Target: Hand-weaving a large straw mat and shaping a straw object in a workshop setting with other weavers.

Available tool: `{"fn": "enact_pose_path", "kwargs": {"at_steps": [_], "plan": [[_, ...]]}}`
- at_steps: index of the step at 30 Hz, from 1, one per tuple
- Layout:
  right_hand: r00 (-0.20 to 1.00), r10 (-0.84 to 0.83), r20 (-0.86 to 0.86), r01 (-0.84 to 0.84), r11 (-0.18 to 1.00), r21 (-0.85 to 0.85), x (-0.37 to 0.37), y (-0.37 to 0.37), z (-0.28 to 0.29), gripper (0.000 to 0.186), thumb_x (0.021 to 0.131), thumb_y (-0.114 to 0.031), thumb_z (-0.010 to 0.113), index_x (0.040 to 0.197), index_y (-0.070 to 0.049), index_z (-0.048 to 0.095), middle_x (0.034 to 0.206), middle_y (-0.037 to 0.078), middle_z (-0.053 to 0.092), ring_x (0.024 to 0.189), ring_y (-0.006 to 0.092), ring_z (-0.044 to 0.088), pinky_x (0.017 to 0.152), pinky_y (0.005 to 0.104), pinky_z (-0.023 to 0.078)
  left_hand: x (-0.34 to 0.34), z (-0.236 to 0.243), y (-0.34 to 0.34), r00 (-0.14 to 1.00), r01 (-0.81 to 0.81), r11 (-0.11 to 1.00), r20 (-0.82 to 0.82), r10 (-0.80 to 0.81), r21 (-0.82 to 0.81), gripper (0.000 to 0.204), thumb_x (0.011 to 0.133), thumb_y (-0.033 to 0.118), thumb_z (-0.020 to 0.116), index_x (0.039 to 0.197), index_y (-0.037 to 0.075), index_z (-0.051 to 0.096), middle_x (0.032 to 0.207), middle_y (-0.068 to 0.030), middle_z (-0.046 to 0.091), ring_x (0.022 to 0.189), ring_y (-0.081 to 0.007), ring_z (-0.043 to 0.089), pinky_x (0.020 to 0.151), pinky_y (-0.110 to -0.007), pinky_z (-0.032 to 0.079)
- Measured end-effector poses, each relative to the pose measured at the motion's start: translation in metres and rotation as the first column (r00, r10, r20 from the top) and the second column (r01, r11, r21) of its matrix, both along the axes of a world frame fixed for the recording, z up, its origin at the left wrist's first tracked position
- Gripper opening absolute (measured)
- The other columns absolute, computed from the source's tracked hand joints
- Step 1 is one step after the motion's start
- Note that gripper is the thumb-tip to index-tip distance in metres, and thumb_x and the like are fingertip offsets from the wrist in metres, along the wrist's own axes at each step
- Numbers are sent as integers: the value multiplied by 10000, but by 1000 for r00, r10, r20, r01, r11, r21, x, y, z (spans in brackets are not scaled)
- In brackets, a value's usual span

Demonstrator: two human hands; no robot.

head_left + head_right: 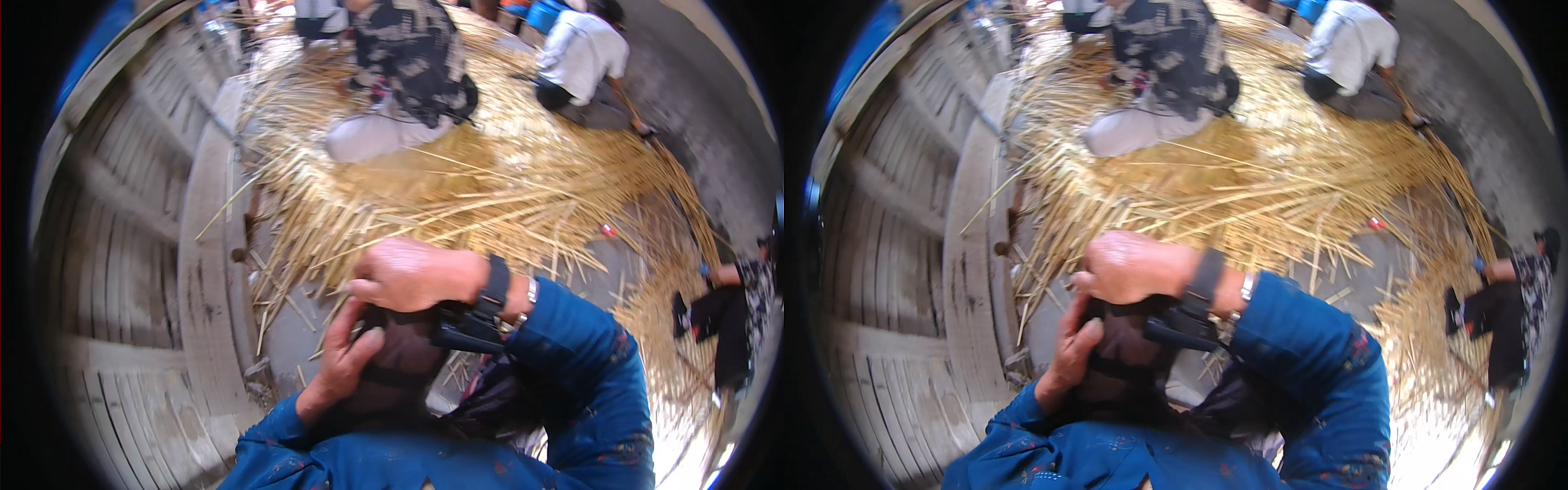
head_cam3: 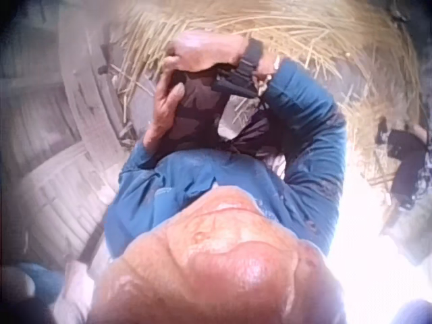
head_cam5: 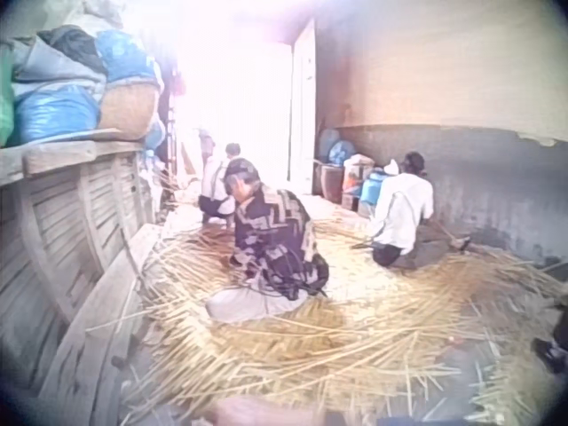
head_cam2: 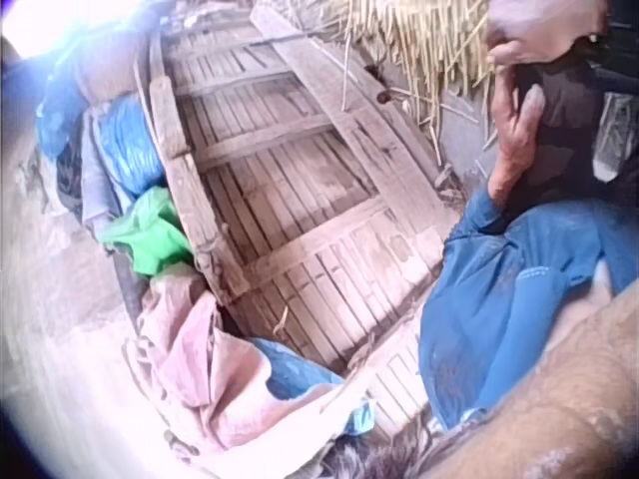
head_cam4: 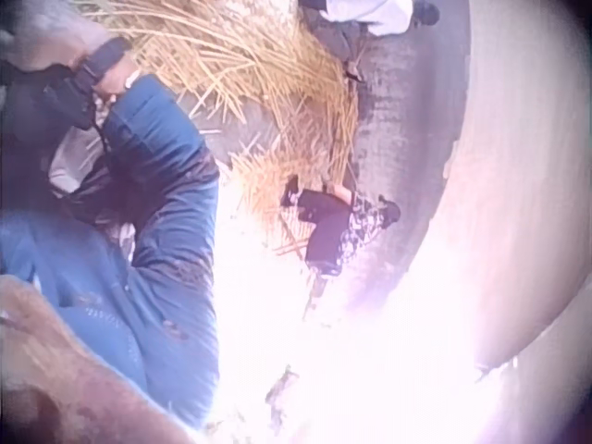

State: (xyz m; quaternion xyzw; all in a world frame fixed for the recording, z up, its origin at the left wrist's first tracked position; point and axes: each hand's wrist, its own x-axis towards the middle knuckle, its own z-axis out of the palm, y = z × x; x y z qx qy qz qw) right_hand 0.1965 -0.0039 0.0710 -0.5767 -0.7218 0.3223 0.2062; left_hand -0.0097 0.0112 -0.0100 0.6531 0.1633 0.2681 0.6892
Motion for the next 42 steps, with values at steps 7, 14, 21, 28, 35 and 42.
{"fn": "enact_pose_path", "kwargs": {"at_steps": [7, 14, 21, 28, 35, 42], "plan": [[1000, 10, 0, -10, 992, 123, 3, -8, 8, 395, 923, -302, 569, 849, 64, 697, 808, 267, 675, 829, 433, 670, 764, 491, 526, -12, -18, 2, 997, -51, 997, -50, 53, 51, 719, 976, 353, 562, 1528, -40, 322, 1548, -166, 394, 1435, -258, 359, 1182, -383, 254], [999, 4, 38, -8, 994, 107, 1, -4, 2, 398, 906, -308, 588, 893, 71, 709, 872, 269, 691, 895, 417, 678, 813, 473, 528, -20, -30, 8, 980, -152, 972, -105, 172, 177, 704, 1003, 436, 498, 1518, -25, 363, 1566, -172, 368, 1441, -275, 345, 1190, -409, 236], [996, -35, 76, 27, 994, 103, -2, 1, -4, 385, 871, -311, 586, 962, 33, 735, 971, 244, 710, 980, 390, 679, 873, 445, 533, -20, -33, 9, 973, -186, 973, -114, 202, 138, 698, 1011, 417, 498, 1516, -41, 350, 1545, -173, 393, 1421, -269, 372, 1177, -400, 258], [996, -44, 83, 36, 995, 91, -3, 2, -6, 393, 869, -320, 588, 960, 33, 733, 965, 245, 709, 976, 389, 681, 876, 446, 531, -15, -22, 7, 986, -138, 982, -75, 149, 125, 686, 1013, 354, 523, 1521, -59, 319, 1524, -186, 420, 1404, -270, 399, 1164, -393, 288], [997, -47, 65, 40, 993, 110, -2, -1, -5, 386, 879, -317, 596, 958, 36, 731, 954, 244, 710, 967, 391, 680, 871, 449, 530, -15, -22, 6, 981, -153, 978, -94, 167, 141, 673, 1015, 339, 513, 1519, -64, 322, 1532, -188, 411, 1409, -277, 395, 1171, -395, 274], [994, -23, 108, 10, 993, 114, -3, 1, -6, 385, 887, -318, 594, 951, 36, 732, 953, 241, 711, 964, 382, 681, 869, 446, 530, -19, -26, 10, 979, -150, 969, -109, 173, 197, 665, 1016, 337, 513, 1516, -62, 331, 1536, -184, 407, 1413, -270, 389, 1176, -394, 267]]}}
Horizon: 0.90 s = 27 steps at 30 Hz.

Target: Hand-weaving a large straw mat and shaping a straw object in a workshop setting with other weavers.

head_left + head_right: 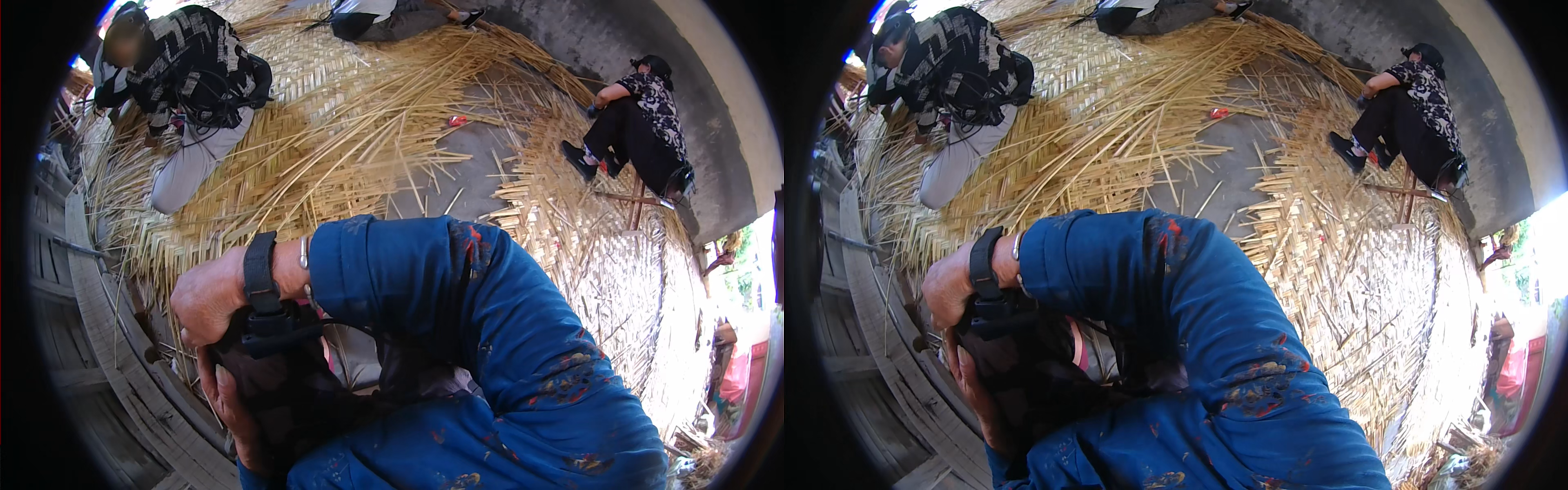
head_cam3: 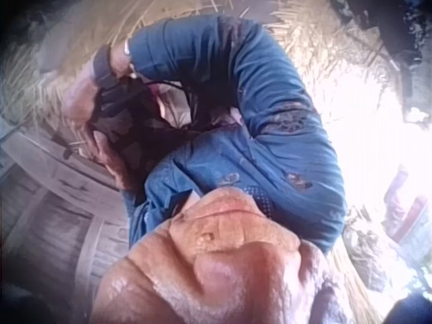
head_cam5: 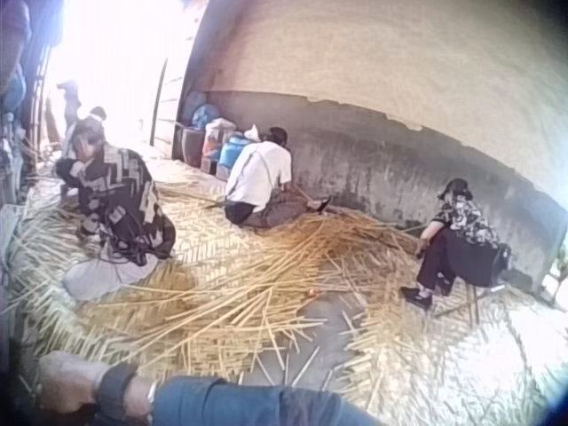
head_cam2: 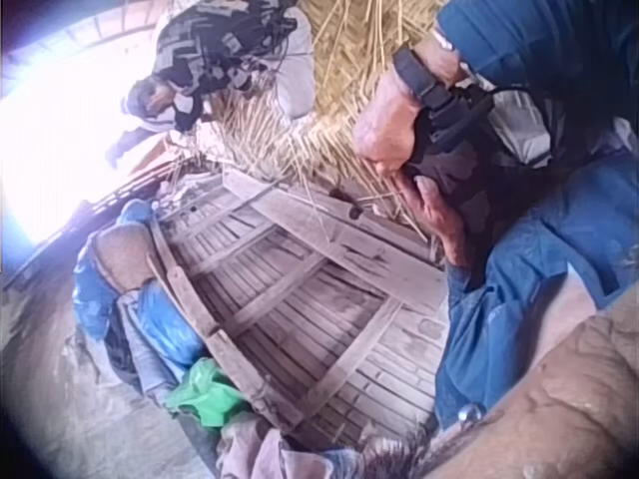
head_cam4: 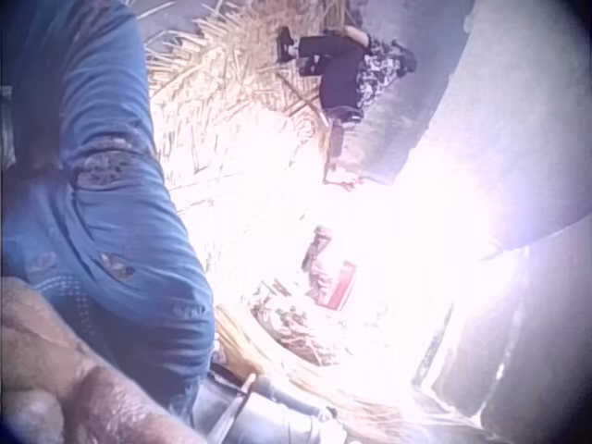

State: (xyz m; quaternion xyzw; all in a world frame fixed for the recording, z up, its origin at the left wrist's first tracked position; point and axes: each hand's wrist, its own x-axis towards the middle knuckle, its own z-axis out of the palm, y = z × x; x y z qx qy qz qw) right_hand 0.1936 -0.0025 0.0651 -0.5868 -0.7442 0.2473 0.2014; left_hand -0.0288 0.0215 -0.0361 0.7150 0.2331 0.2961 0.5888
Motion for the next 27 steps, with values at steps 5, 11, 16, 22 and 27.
{"fn": "enact_pose_path", "kwargs": {"at_steps": [5, 11, 16, 22, 27], "plan": [[1000, 15, 23, -16, 1000, 22, 0, 4, -4, 387, 888, -317, 581, 947, 34, 733, 946, 240, 710, 966, 381, 681, 869, 441, 531, 5, 7, -4, 1000, 17, 1000, 12, -17, -1, 650, 1021, 330, 506, 1512, -63, 342, 1540, -179, 407, 1425, -263, 375, 1183, -390, 251], [1000, 10, 11, -10, 999, 33, 0, 6, -7, 393, 882, -326, 582, 934, 32, 734, 931, 239, 709, 950, 383, 683, 858, 443, 533, 2, 1, -1, 999, -16, 997, -49, 20, 79, 675, 1020, 435, 440, 1500, -36, 387, 1534, -173, 417, 1438, -285, 352, 1187, -409, 218], [1000, -6, 14, 6, 1000, 15, -1, 4, -4, 392, 879, -328, 591, 931, 34, 733, 926, 242, 708, 944, 385, 683, 850, 445, 534, 1, -4, 0, 999, -16, 998, -44, 19, 65, 675, 1019, 438, 441, 1502, -30, 387, 1544, -174, 402, 1448, -282, 335, 1193, -413, 204], [1000, -15, -3, 15, 1000, 10, 1, -2, 1, 391, 881, -326, 596, 938, 36, 732, 930, 245, 707, 944, 388, 682, 851, 445, 533, 6, 2, -2, 1000, 13, 997, -26, -11, 71, 688, 1017, 459, 438, 1500, -29, 391, 1545, -177, 399, 1450, -283, 331, 1194, -413, 200], [1000, -9, -13, 9, 1000, 11, 1, 1, -3, 397, 884, -332, 596, 942, 36, 732, 930, 244, 709, 944, 390, 683, 857, 448, 532, 4, -3, 0, 1000, 12, 1000, -14, -11, 29, 695, 1018, 467, 434, 1499, -33, 392, 1545, -177, 399, 1445, -284, 335, 1192, -413, 206]]}}
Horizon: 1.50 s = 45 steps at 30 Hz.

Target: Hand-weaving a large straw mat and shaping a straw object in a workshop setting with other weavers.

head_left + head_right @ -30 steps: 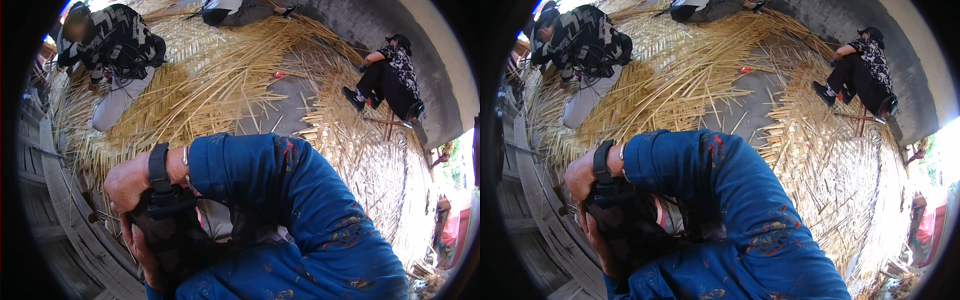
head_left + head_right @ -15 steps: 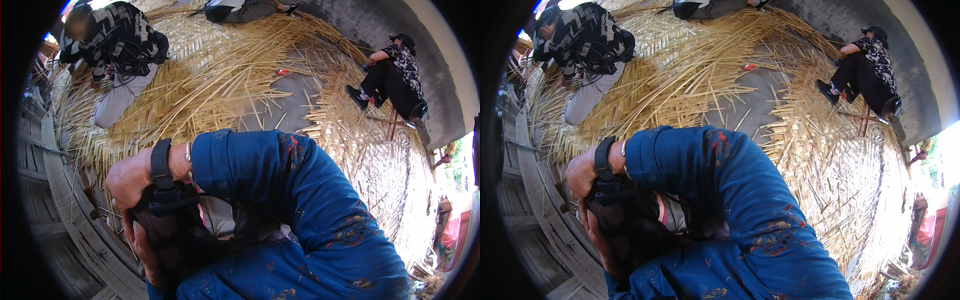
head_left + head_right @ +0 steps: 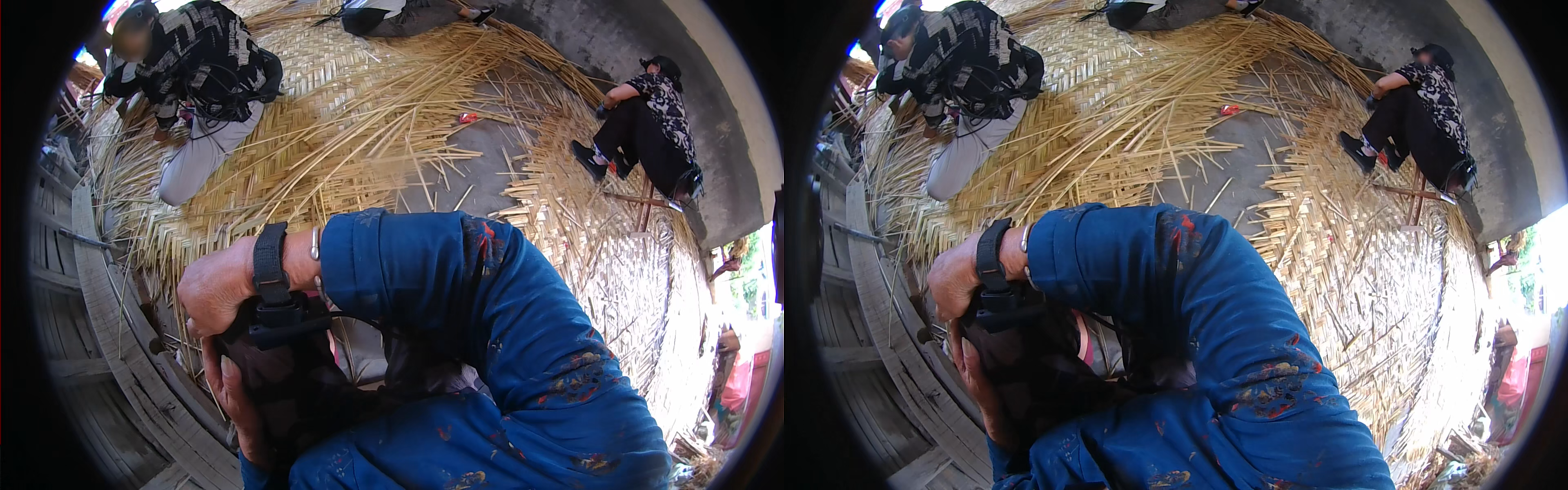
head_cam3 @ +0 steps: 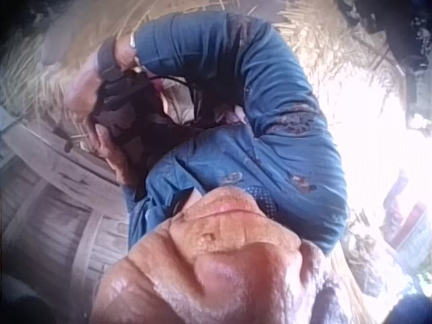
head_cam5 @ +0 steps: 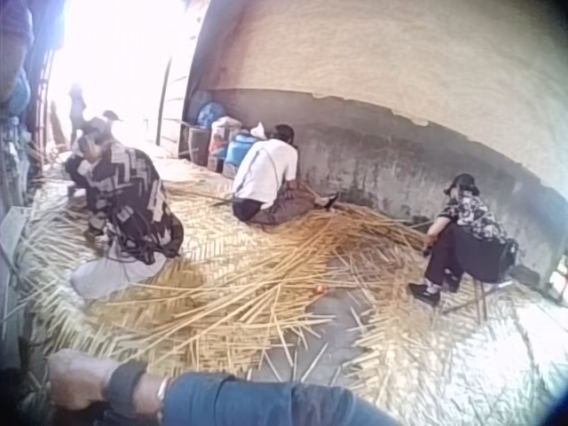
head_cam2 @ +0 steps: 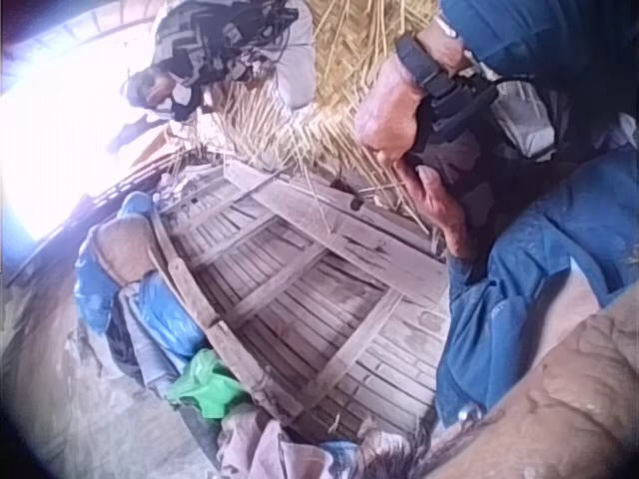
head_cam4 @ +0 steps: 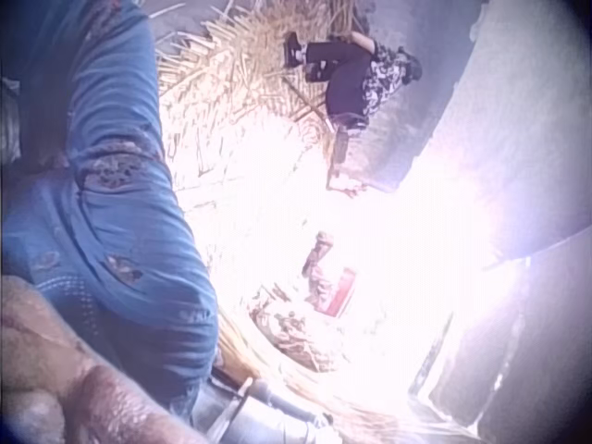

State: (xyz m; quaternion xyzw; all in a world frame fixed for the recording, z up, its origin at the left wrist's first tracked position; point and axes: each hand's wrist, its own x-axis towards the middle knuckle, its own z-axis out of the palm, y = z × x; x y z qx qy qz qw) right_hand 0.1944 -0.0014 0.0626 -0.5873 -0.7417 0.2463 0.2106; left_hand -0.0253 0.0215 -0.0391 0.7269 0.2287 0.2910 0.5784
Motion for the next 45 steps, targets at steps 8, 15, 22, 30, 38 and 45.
{"fn": "enact_pose_path", "kwargs": {"at_steps": [8, 15, 22, 30, 38, 45], "plan": [[1000, -3, 23, 4, 1000, -21, 0, 1, 1, 396, 887, -337, 593, 949, 28, 734, 947, 239, 711, 956, 389, 681, 867, 448, 530, 0, 2, 0, 1000, 1, 1000, -9, -1, -5, 682, 1025, 457, 428, 1501, -31, 389, 1550, -173, 392, 1449, -283, 330, 1194, -414, 203], [1000, -17, 17, 18, 998, -63, 0, -1, 5, 396, 903, -340, 588, 974, 20, 736, 969, 232, 714, 985, 382, 677, 883, 443, 525, -1, 0, -1, 1000, -17, 1000, -17, 17, 13, 666, 1029, 444, 423, 1497, -30, 395, 1554, -170, 388, 1459, -278, 320, 1199, -415, 198], [1000, 7, 17, -7, 1000, -23, 0, 2, 1, 407, 910, -344, 589, 969, 33, 730, 952, 244, 707, 966, 396, 674, 861, 451, 525, 1, 7, -1, 1000, 17, 1000, 1, -17, -21, 658, 1028, 419, 439, 1497, -41, 389, 1545, -171, 399, 1438, -280, 351, 1190, -404, 224], [999, 4, -36, -4, 1000, 2, 4, -8, 8, 415, 904, -338, 579, 920, 54, 713, 879, 266, 688, 883, 436, 665, 801, 483, 522, -1, 6, 3, 999, 27, 999, -24, -28, -44, 680, 1015, 405, 489, 1512, -41, 361, 1545, -174, 396, 1424, -269, 368, 1184, -394, 241], [998, -19, -56, 17, 999, -39, 1, -10, 12, 405, 901, -318, 572, 898, 65, 703, 843, 281, 672, 844, 440, 662, 773, 486, 520, 0, 6, 0, 994, 95, 979, 77, -83, -178, 689, 1008, 366, 519, 1528, -41, 324, 1554, -178, 383, 1427, -268, 371, 1182, -384, 260], [992, 57, -108, -57, 998, 10, 8, -8, 2, 371, 924, -281, 553, 853, 54, 697, 754, 279, 640, 727, 438, 643, 710, 497, 514, 16, 27, -13, 985, 125, 973, 145, -98, -193, 688, 959, 254, 578, 1517, -63, 331, 1532, -163, 418, 1430, -248, 369, 1183, -364, 251]]}}
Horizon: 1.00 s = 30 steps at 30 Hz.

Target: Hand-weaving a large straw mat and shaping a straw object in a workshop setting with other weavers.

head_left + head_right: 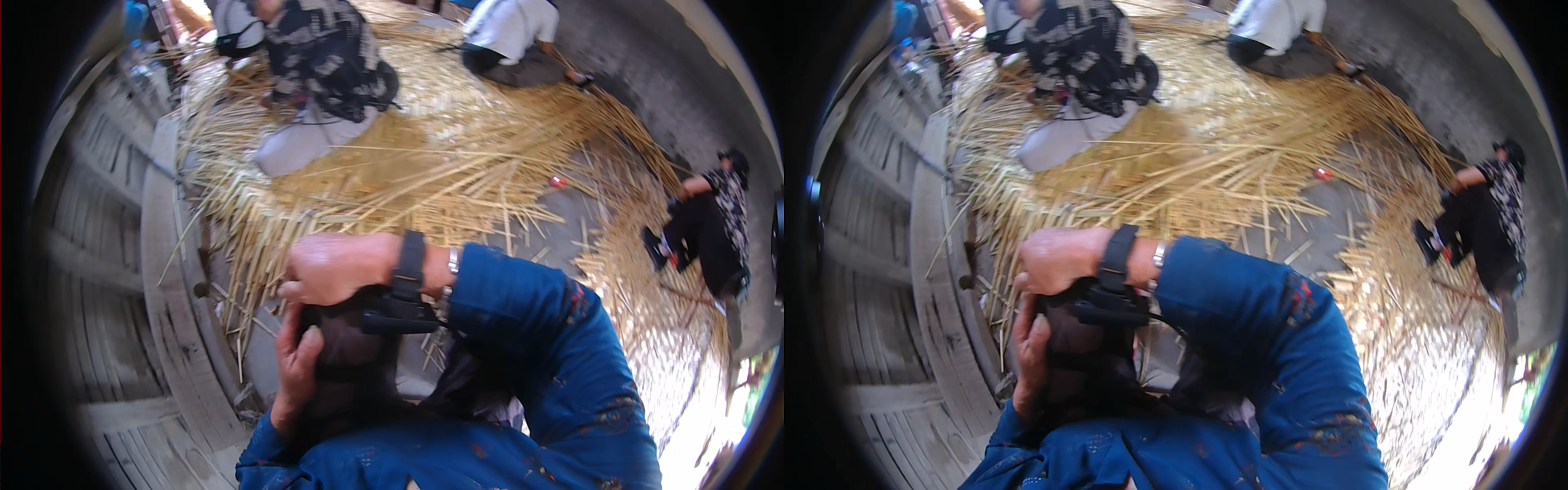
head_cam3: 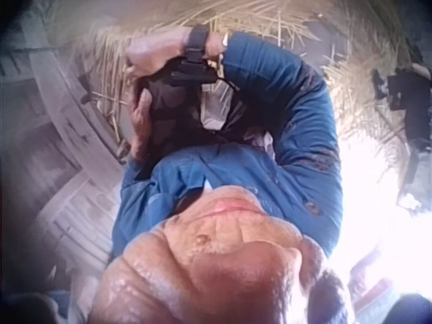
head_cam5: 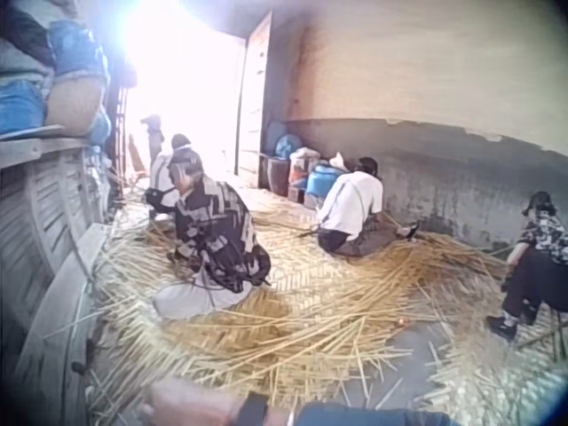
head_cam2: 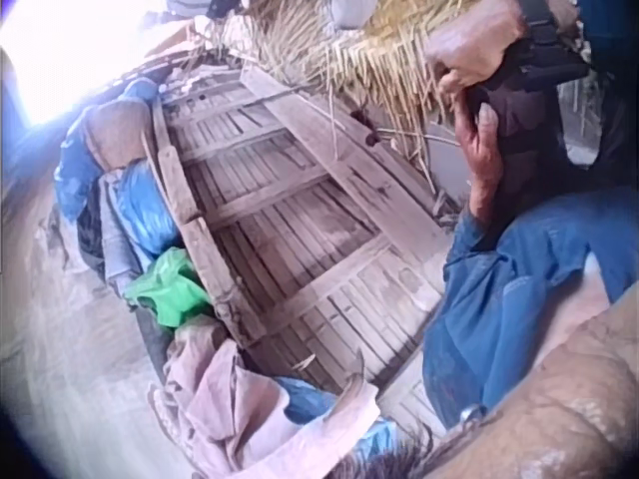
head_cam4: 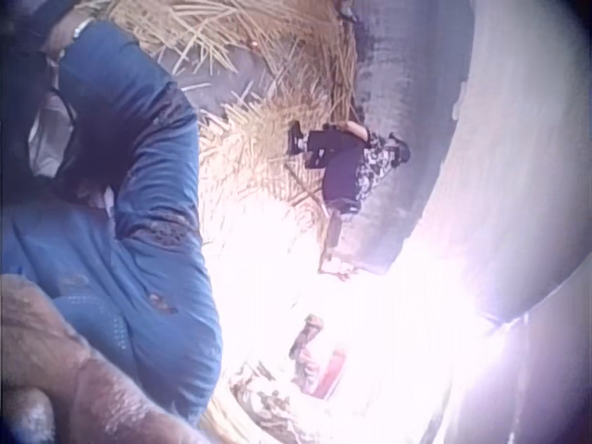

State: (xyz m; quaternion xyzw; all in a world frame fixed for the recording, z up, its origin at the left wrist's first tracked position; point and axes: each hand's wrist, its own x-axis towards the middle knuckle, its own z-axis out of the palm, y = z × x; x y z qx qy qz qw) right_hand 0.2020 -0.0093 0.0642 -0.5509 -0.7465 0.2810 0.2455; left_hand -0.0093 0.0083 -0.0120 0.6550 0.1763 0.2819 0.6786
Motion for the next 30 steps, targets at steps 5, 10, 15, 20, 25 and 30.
{"fn": "enact_pose_path", "kwargs": {"at_steps": [5, 10, 15, 20, 25, 30], "plan": [[999, -34, 40, 37, 996, -78, -7, 5, 3, 388, 932, -300, 553, 850, 54, 689, 805, 278, 659, 785, 438, 655, 735, 504, 508, -2, -2, 3, 999, 34, 999, -20, -33, 41, 662, 949, 251, 585, 1490, -69, 375, 1478, -185, 483, 1402, -260, 418, 1166, -364, 284], [999, -6, 41, 9, 997, -80, -5, 1, 10, 365, 939, -287, 549, 917, 46, 695, 850, 273, 670, 829, 433, 657, 770, 498, 507, 1, 8, 0, 998, 54, 998, -20, -53, 25, 612, 964, 251, 587, 1460, -63, 413, 1427, -180, 516, 1355, -243, 457, 1142, -361, 317], [998, 2, 61, 2, 998, -64, -6, 2, 10, 371, 966, -308, 554, 936, 36, 691, 827, 257, 665, 792, 420, 652, 728, 483, 500, 3, 14, 0, 997, 73, 996, 12, -73, 53, 575, 981, 264, 587, 1433, -60, 435, 1372, -168, 542, 1298, -228, 491, 1110, -359, 351], [997, -5, 81, 11, 997, -79, -4, 1, 7, 351, 949, -293, 554, 909, 24, 699, 840, 255, 669, 811, 426, 652, 745, 492, 502, 6, 15, -1, 997, 73, 994, 16, -75, 78, 576, 980, 263, 590, 1433, -58, 435, 1364, -167, 549, 1295, -229, 495, 1105, -359, 357], [994, -38, 105, 49, 992, -112, -7, 2, 9, 342, 918, -283, 539, 883, 11, 710, 871, 260, 679, 870, 443, 655, 802, 514, 504, 4, 4, 0, 998, 52, 993, 20, -54, 104, 572, 978, 259, 592, 1427, -61, 440, 1360, -167, 553, 1291, -230, 500, 1103, -359, 360], [995, -37, 97, 49, 991, -125, -7, 3, 11, 340, 913, -280, 538, 907, 10, 715, 868, 261, 680, 868, 439, 658, 806, 509, 507, 5, 8, 0, 998, 60, 996, 31, -62, 69, 567, 978, 253, 589, 1425, -62, 441, 1359, -167, 553, 1287, -227, 502, 1100, -360, 364]]}}
